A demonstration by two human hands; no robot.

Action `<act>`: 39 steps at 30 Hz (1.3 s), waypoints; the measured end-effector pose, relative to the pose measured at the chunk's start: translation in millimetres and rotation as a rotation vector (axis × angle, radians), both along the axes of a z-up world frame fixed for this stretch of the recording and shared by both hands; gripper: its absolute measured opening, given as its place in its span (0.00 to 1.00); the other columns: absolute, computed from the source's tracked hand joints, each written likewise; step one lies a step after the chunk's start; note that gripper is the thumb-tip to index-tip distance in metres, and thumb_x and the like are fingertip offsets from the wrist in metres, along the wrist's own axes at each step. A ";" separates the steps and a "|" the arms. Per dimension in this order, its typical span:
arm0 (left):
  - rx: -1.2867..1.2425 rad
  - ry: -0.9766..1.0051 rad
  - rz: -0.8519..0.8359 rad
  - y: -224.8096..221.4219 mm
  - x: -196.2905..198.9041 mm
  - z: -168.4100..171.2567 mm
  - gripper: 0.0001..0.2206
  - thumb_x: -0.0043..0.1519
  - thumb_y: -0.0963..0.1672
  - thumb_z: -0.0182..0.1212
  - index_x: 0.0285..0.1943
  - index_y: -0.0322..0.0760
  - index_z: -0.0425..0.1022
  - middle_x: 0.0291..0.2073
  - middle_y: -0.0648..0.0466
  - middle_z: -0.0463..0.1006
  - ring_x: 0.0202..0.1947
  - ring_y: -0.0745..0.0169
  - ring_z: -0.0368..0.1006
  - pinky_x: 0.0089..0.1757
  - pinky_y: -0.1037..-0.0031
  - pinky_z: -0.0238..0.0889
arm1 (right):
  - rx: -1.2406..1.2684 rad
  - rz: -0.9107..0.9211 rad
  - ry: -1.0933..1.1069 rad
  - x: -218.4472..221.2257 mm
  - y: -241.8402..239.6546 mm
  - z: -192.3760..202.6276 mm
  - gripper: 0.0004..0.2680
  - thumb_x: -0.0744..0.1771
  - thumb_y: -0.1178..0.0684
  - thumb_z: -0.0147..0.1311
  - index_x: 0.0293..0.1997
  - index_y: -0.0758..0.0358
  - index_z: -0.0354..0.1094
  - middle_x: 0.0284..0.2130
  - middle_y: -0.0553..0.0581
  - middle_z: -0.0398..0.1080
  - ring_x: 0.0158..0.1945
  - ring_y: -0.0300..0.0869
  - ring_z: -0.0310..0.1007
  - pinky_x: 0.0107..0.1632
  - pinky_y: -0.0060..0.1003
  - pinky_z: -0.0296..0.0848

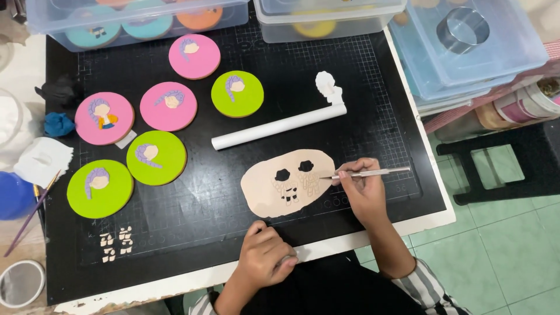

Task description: Tracing intricate details onto a piece of clay using a stylus and organizing finished clay discs on a workspace.

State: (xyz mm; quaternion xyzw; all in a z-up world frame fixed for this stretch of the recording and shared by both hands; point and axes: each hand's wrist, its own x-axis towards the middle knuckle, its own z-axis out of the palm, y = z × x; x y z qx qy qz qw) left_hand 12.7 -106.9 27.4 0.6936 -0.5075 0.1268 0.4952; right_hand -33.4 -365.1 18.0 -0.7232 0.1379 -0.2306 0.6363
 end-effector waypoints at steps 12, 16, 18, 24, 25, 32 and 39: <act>0.010 -0.004 0.004 0.1 -0.5 -1.2 0.21 0.71 0.48 0.44 0.23 0.44 0.71 0.15 0.61 0.67 0.21 0.65 0.61 0.35 0.69 0.52 | -0.006 -0.009 0.052 0.4 0.8 -0.3 0.07 0.69 0.62 0.52 0.45 0.59 0.55 0.37 0.61 0.74 0.36 0.43 0.79 0.46 0.33 0.80; 0.007 -0.007 0.016 -0.4 -0.4 0.9 0.21 0.71 0.48 0.44 0.23 0.43 0.71 0.15 0.61 0.66 0.21 0.65 0.61 0.35 0.69 0.52 | -0.006 0.005 0.033 0.6 0.5 -1.8 0.07 0.69 0.62 0.52 0.45 0.59 0.54 0.36 0.61 0.73 0.36 0.42 0.78 0.46 0.32 0.80; 0.008 -0.014 0.016 -0.2 -0.1 0.0 0.21 0.71 0.48 0.44 0.22 0.44 0.71 0.15 0.62 0.66 0.21 0.66 0.61 0.35 0.70 0.52 | -0.020 0.001 0.041 0.6 -0.2 -3.1 0.07 0.69 0.62 0.52 0.45 0.59 0.55 0.36 0.61 0.74 0.36 0.42 0.79 0.46 0.32 0.80; 0.011 -0.011 0.020 -0.1 -0.6 -0.7 0.21 0.71 0.48 0.44 0.22 0.44 0.71 0.15 0.62 0.66 0.20 0.66 0.61 0.35 0.70 0.53 | -0.028 0.004 0.046 0.3 1.2 -0.6 0.08 0.69 0.63 0.52 0.45 0.59 0.54 0.36 0.60 0.73 0.36 0.42 0.78 0.46 0.32 0.80; 0.011 -0.008 0.021 0.3 -0.6 -0.7 0.21 0.71 0.48 0.44 0.22 0.44 0.71 0.15 0.62 0.66 0.20 0.66 0.61 0.35 0.70 0.53 | -0.028 0.006 0.048 -0.4 2.0 -1.1 0.08 0.69 0.63 0.52 0.45 0.59 0.54 0.36 0.60 0.73 0.36 0.42 0.78 0.46 0.32 0.80; -0.011 -0.019 0.023 1.8 0.0 -2.4 0.20 0.70 0.47 0.45 0.23 0.43 0.71 0.15 0.61 0.65 0.21 0.65 0.60 0.35 0.69 0.51 | -0.162 0.020 0.117 -1.2 5.8 8.7 0.07 0.69 0.62 0.51 0.47 0.62 0.54 0.37 0.61 0.74 0.38 0.43 0.79 0.46 0.32 0.78; -0.028 -0.026 0.033 2.4 -0.2 -4.2 0.19 0.69 0.46 0.47 0.23 0.42 0.71 0.15 0.60 0.64 0.22 0.65 0.60 0.34 0.70 0.51 | -0.312 0.037 0.170 6.4 2.8 19.5 0.20 0.69 0.60 0.53 0.67 0.71 0.46 0.38 0.58 0.77 0.40 0.44 0.80 0.50 0.35 0.77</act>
